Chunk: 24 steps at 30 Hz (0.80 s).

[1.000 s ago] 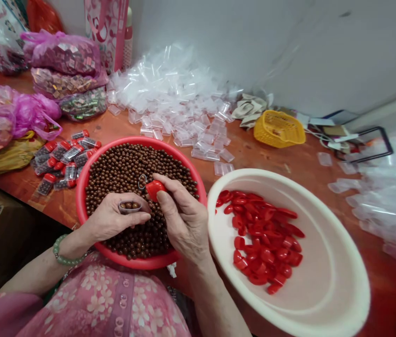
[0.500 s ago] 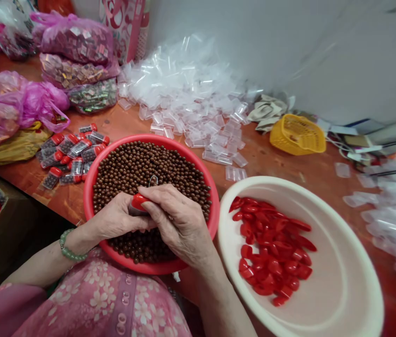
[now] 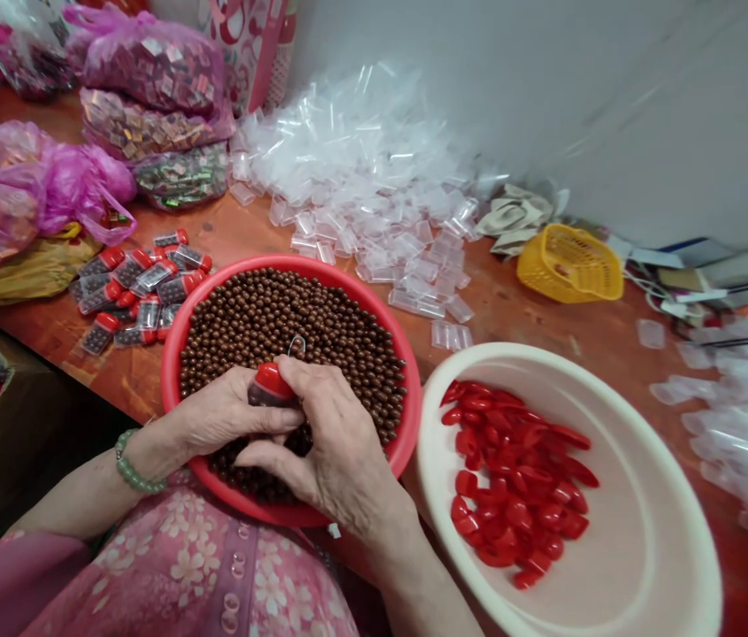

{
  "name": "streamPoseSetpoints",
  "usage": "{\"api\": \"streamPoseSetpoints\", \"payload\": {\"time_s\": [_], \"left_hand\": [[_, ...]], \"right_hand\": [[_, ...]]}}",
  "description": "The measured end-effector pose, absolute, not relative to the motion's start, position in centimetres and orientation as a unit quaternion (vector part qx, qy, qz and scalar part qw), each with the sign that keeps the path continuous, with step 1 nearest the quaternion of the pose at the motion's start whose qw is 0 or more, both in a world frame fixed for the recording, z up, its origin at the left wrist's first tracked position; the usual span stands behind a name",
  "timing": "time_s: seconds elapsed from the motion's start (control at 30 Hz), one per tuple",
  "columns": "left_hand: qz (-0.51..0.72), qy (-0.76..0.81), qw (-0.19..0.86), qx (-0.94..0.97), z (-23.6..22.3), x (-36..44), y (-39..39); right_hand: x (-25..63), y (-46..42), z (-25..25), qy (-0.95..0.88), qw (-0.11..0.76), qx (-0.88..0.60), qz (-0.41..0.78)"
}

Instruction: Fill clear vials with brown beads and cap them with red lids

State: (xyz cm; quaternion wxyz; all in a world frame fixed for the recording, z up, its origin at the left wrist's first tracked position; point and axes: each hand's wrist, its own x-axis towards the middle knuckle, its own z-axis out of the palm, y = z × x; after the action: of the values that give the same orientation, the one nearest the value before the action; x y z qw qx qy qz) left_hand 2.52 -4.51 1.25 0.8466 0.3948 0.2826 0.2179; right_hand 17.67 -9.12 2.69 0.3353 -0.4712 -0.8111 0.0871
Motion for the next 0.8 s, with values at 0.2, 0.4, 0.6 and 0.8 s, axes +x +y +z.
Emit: {"api": "streamPoseSetpoints", "payload": {"time_s": [0.2, 0.4, 0.6, 0.8], "left_hand": [[0.248, 0.269, 0.887, 0.281, 1.4, 3.1, -4.2], [0.218, 0.247, 0.884, 0.332, 1.5, 3.3, -4.2], [0.244, 0.205, 0.894, 0.316, 1.5, 2.8, -3.8], [0.268, 0.235, 0.894, 0.273, 1.5, 3.1, -3.2]], "right_hand": [[17.2, -8.7, 2.4, -0.841, 0.248, -0.477, -0.056], [17.2, -8.4, 2.1, -0.836, 0.291, -0.457, -0.087], [17.2, -7.8, 2.4, -0.836, 0.297, -0.449, -0.107], [17.4, -7.3, 2.3, -0.848, 0.276, -0.438, -0.115]]}}
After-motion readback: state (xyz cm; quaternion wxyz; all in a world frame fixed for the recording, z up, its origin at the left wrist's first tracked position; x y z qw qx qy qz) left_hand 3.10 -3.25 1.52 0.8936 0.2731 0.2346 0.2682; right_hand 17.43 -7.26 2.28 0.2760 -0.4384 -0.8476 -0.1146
